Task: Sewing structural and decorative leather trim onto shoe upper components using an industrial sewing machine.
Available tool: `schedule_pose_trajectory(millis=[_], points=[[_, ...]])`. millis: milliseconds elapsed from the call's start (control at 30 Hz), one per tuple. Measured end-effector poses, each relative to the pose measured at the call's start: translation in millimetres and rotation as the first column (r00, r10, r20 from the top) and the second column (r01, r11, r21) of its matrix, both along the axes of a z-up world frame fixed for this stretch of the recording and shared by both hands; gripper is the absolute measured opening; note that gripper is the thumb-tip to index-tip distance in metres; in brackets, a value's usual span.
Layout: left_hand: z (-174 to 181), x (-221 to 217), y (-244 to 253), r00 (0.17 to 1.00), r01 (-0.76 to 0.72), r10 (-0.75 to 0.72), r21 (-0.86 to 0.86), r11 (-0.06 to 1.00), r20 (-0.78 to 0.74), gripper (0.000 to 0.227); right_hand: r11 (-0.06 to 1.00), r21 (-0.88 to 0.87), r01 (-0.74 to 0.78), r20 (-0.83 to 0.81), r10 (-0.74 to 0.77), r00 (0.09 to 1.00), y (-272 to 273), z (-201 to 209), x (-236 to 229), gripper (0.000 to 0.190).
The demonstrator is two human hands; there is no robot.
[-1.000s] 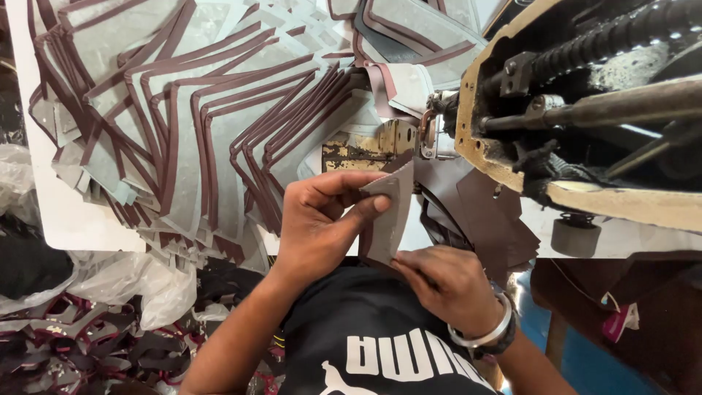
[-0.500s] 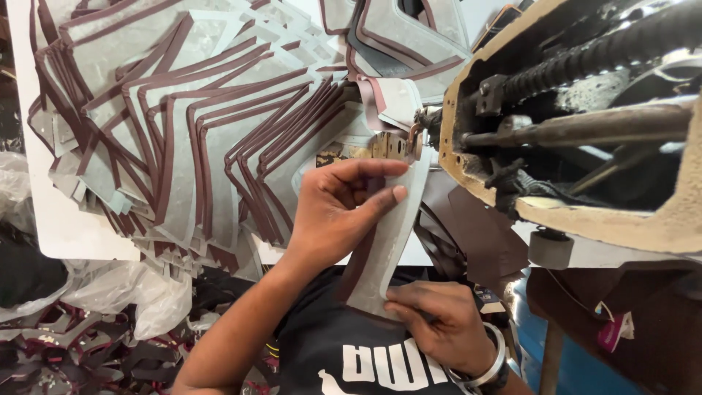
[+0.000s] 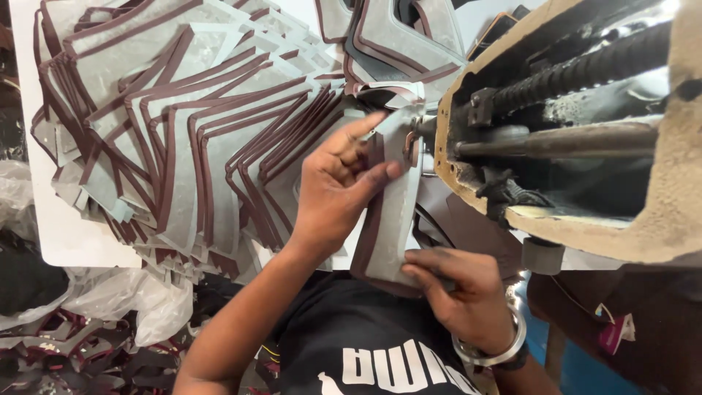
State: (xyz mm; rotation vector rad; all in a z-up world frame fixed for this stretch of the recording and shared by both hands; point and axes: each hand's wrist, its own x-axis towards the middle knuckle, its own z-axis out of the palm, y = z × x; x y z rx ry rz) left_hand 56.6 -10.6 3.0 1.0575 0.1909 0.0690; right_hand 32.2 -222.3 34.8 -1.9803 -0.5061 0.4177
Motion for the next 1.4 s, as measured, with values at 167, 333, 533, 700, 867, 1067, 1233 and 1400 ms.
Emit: schedule_pose_trajectory(millis=[167, 333, 533, 700, 867, 1067, 1233, 1400], points=[[-23, -21, -6, 0.993, 0.047, -0.064, -0.170, 0.984, -0.097, 0.035, 0.993, -0.117, 0.022, 0.040, -0.018, 0.999, 6, 9, 25, 0.018], [-28, -32, -11, 0.991, 0.039, -0.064, -0.204, 0.978, -0.115, 0.032, 0.992, -0.069, 0.110, -0.019, -0.111, 0.994, 0, -11, 31, 0.020], [-34, -24, -9, 0.997, 0.044, -0.051, -0.105, 0.994, -0.059, 0.029, 0.943, -0.314, 0.109, 0.462, 0.051, 0.885, 2, -5, 56, 0.030], [-7, -1, -4, 1.000, -0.012, 0.012, 0.044, 0.999, 0.004, 0.031, 0.765, -0.611, 0.205, 0.683, 0.378, 0.624, 17, 4, 46, 0.030], [6, -6, -2, 0.994, -0.078, 0.072, 0.065, 0.995, 0.088, 0.051, 0.964, -0.009, 0.266, 0.133, -0.262, 0.956, 33, -8, 17, 0.007], [-29, -38, 16, 0.986, 0.164, -0.158, 0.151, 0.975, -0.054, 0.028, 0.959, 0.076, 0.273, 0.012, -0.274, 0.962, 33, -19, -1, 0.011], [-15, -28, 18, 0.977, 0.215, -0.214, 0.133, 0.968, -0.018, 0.033, 0.965, 0.143, 0.218, -0.065, -0.211, 0.975, 34, -10, 12, 0.011], [-5, -7, 16, 0.981, 0.178, -0.185, 0.120, 0.977, 0.050, 0.039, 0.987, 0.095, 0.131, -0.002, -0.131, 0.991, 23, -2, 23, 0.013]])
